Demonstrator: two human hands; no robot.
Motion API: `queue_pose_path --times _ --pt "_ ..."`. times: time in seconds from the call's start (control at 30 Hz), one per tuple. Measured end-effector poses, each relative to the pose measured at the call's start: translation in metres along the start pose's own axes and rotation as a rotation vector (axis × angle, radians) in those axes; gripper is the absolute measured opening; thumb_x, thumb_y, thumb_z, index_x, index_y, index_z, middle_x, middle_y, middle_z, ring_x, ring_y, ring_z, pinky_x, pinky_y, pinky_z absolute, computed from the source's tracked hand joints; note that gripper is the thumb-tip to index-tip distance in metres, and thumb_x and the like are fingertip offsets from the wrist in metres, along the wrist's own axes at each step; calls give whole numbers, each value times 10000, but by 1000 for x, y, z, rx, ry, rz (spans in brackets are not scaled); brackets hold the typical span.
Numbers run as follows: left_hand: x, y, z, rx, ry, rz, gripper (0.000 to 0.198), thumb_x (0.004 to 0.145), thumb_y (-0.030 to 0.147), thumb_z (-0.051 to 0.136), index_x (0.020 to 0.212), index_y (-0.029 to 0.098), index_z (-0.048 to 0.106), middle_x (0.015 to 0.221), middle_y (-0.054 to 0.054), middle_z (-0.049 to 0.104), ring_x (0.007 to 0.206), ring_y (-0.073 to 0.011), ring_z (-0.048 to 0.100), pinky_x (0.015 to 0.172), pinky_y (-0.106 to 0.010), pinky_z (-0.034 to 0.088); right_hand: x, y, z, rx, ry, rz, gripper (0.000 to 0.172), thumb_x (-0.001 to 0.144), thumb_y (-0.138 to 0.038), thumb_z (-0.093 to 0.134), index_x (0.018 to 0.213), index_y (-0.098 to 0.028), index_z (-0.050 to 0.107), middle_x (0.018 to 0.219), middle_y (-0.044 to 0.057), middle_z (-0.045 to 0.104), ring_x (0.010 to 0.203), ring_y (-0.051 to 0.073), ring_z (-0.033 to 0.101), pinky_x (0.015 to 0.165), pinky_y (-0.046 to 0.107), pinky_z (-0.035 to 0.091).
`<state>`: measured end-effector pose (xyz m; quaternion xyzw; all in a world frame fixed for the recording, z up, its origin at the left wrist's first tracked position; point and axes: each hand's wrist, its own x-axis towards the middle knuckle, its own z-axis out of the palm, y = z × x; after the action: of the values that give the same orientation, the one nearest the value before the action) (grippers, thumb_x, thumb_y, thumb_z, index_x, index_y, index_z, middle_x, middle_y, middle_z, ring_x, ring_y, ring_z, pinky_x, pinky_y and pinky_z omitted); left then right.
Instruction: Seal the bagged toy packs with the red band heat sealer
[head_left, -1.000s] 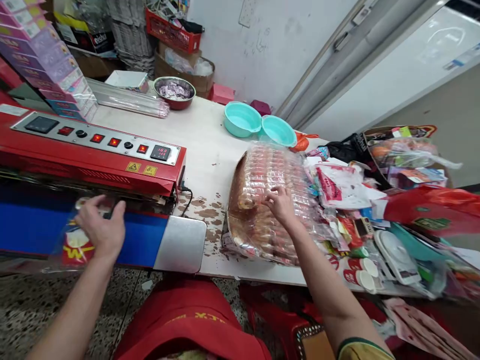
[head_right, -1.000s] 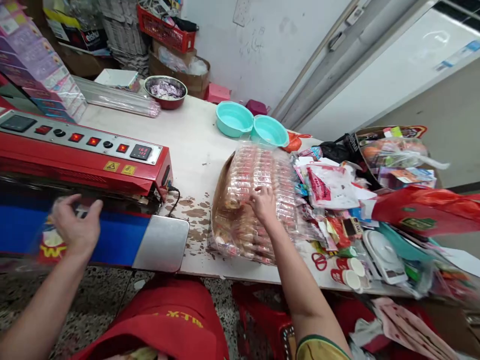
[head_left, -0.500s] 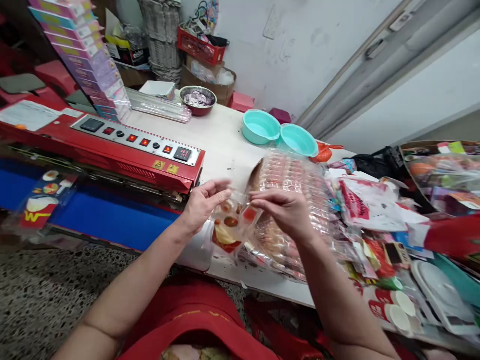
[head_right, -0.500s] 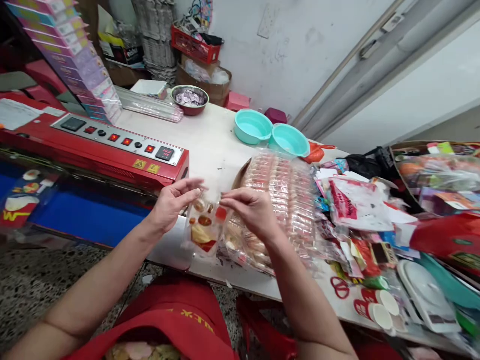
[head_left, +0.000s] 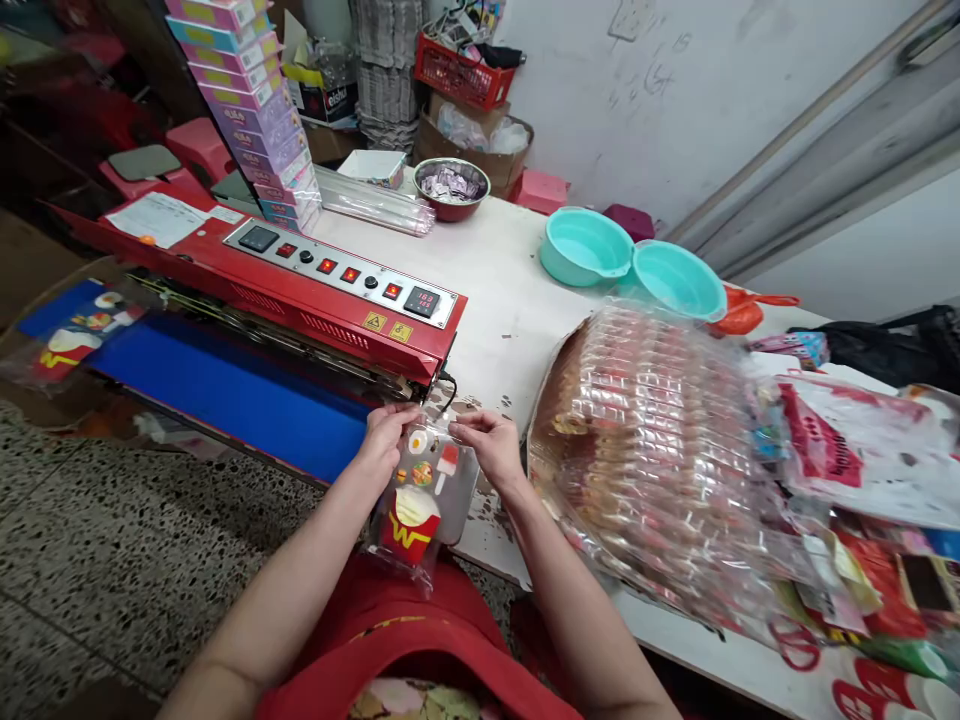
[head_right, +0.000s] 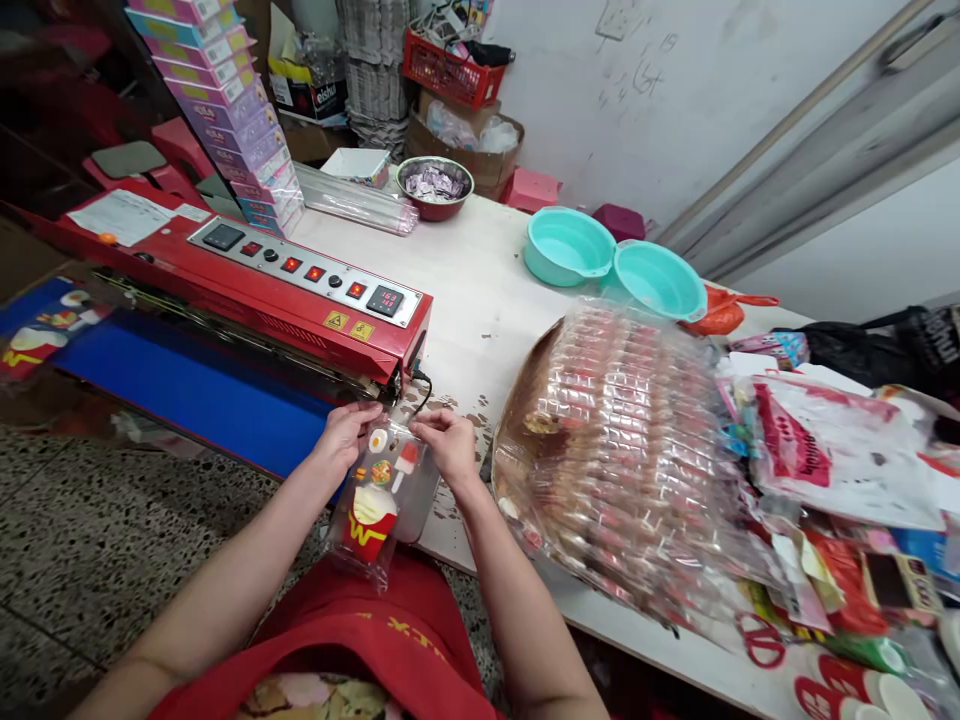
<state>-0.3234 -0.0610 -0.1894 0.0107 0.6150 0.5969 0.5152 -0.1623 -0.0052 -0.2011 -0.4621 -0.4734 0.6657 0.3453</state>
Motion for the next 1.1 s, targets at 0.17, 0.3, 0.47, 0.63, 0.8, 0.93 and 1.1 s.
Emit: queue_pose_path --times 0.17,0.3,0.47,0.63,0.8,0.93,1.1 --pt "16 10 -27 26 19 -18 353 485 124 816 786 121 632 734 -88 712 561 -185 662 520 -277 530 37 20 32 135 31 73 444 424 -364 875 738 -150 646 604 19 682 538 154 614 526 263 483" --pt "22 24 -44 44 95 52 371 464 78 793 779 127 602 736 -72 702 587 -187 664 560 -282 534 45 20 54 101 57 15 487 515 -477 824 814 -160 607 675 28 682 600 167 623 577 289 500" --pt "33 52 -72 80 330 223 377 519 68 733 803 175 511 686 25 625 628 -148 628 676 -301 527 15 -20 -26 -509 228 -442 555 707 -505 739 1143 -203 576 1083 103 631 983 241 586 840 376 496" --pt "35 57 -92 716 795 938 507 612 262 779 1065 201 560 1118 -78 628 1112 -312 544 1010 -528 378 3 -51 -180 -1268 530 -490 394 666 -375 810 995 -216 661 1135 149 544 1088 351 472 919 505 413" --pt "-5 18 -49 919 437 1275 325 797 359 652 1048 159 607 1192 -126 599 1166 -291 524 1045 -460 349 21 -62 -235 -1291 334 -551 162 776 -295 717 662 -195 659 1136 145 602 1110 325 521 949 501 412" --pt "-42 -5 5 822 75 1134 249 836 339 608 1032 186 625 1128 -100 629 1081 -238 571 981 -388 417 -4 -107 -200 -897 132 -761 165 816 -340 688 706 -219 667 1083 80 697 1027 258 640 908 435 490" --pt "-74 16 72 388 -396 750 536 740 312 738 1240 236 559 1220 -85 620 1085 -213 593 927 -315 461 -53 -157 -135 -575 115 -795 62 781 -291 738 763 -232 734 857 46 752 833 239 712 779 385 569"
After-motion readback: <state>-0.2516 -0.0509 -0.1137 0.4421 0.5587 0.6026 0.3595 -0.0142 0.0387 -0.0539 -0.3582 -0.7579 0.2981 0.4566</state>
